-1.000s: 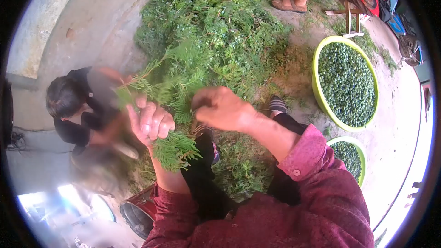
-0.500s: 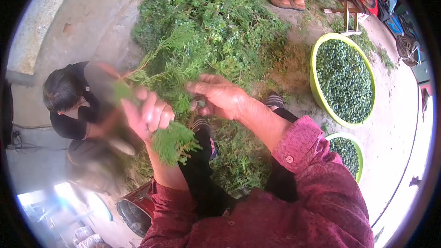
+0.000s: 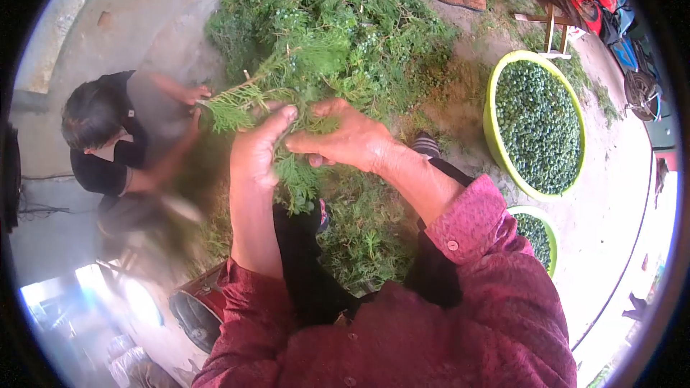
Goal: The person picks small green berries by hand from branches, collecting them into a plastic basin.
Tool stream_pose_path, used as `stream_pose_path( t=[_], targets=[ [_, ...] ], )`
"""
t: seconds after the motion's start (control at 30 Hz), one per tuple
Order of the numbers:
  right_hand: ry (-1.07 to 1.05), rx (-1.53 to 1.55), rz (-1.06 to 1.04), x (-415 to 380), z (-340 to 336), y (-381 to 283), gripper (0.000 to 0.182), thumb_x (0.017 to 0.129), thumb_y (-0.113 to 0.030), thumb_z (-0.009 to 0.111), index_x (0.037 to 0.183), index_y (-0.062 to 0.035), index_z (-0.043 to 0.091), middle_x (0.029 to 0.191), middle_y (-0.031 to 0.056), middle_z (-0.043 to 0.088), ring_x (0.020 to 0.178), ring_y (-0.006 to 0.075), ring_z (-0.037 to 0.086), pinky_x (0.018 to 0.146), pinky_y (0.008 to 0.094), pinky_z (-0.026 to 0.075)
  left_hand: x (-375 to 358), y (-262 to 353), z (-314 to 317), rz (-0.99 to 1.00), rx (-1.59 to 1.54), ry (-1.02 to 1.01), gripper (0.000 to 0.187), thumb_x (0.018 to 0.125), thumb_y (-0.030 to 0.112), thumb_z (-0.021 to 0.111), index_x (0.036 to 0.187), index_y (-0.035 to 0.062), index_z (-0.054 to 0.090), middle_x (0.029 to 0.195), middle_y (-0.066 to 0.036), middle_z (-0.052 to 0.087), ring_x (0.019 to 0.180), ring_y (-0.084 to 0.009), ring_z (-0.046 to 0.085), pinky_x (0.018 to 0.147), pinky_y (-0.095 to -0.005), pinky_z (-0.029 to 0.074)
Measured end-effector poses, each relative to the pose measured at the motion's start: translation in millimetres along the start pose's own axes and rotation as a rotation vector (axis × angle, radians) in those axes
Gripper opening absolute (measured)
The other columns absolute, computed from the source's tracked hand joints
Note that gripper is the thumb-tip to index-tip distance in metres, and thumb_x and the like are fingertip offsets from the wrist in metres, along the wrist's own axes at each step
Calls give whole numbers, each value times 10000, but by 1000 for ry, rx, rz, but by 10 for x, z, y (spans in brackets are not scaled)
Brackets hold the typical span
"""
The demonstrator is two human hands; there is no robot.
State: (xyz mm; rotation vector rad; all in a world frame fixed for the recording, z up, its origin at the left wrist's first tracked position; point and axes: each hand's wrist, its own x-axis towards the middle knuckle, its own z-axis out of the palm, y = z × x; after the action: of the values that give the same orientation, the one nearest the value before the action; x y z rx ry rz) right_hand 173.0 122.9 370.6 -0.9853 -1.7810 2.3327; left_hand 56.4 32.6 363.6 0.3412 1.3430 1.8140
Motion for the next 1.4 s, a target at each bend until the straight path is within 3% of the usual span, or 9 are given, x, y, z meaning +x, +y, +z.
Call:
stream_pose_path(
  t=[0.23,0.33,0.43,0.67,0.87,0.93,1.03,1.23,1.4],
  targets=[
    [124,-77,-106,25,21,-6,610,703,-205,741,1071,33,318,723,85,589,591,137,566,491,234,456,-39,51,111,-40,16,-99,399,681,6,704,1038,19,528,906,-89,597,769,-182,593,682,-316,506],
    [52,-121,-81,-12,30,-100,515,732,-194,715,1080,36,414,717,55,593,565,106,553,476,212,442,-32,42,106,-76,-14,-60,348,708,17,679,1024,11,533,908,-107,606,805,-189,593,714,-320,498],
    [-62,-18,-248,33,48,-95,171,786,-129,636,938,-53,643,707,-9,587,509,48,516,450,181,412,54,-3,7,128,-66,-59,210,816,157,576,970,16,563,921,-73,597,812,-173,559,724,-318,467],
    [24,341,-147,87,60,-143,131,766,-114,620,857,-20,633,661,10,585,467,66,495,378,199,360,50,-80,45,89,-451,-22,150,850,176,541,906,37,541,914,-99,585,866,-207,534,794,-346,433],
    [-10,578,-90,99,34,-140,74,781,-41,566,826,4,604,665,34,563,432,70,454,346,186,311,75,-80,-90,70,-538,-82,163,837,206,573,848,47,539,824,-73,575,628,-125,511,574,-248,423],
    [-18,532,-97,95,35,-135,80,780,-32,555,832,11,599,656,40,554,428,71,446,345,184,306,110,-82,-135,-4,-674,-299,144,839,201,568,821,65,524,765,-41,555,536,-95,456,513,-205,379],
    [-79,475,-112,94,-115,-77,102,774,-17,540,856,19,588,642,44,536,411,72,418,342,183,294,93,11,-157,124,-723,-34,122,845,194,558,822,83,512,725,-7,531,495,-92,432,507,-214,390],
    [-85,708,-59,26,-252,-138,31,791,-64,579,793,-37,563,649,22,517,504,60,417,373,173,276,125,121,-323,129,-748,64,80,847,180,543,836,111,506,697,20,504,568,-88,427,562,-272,419],
    [-271,512,-166,51,-147,-35,111,776,-128,655,786,-54,573,618,-21,497,483,47,408,384,170,276,246,27,-478,70,-802,-73,59,844,168,539,830,120,507,696,22,504,585,-104,437,605,-286,424]
  ],
)
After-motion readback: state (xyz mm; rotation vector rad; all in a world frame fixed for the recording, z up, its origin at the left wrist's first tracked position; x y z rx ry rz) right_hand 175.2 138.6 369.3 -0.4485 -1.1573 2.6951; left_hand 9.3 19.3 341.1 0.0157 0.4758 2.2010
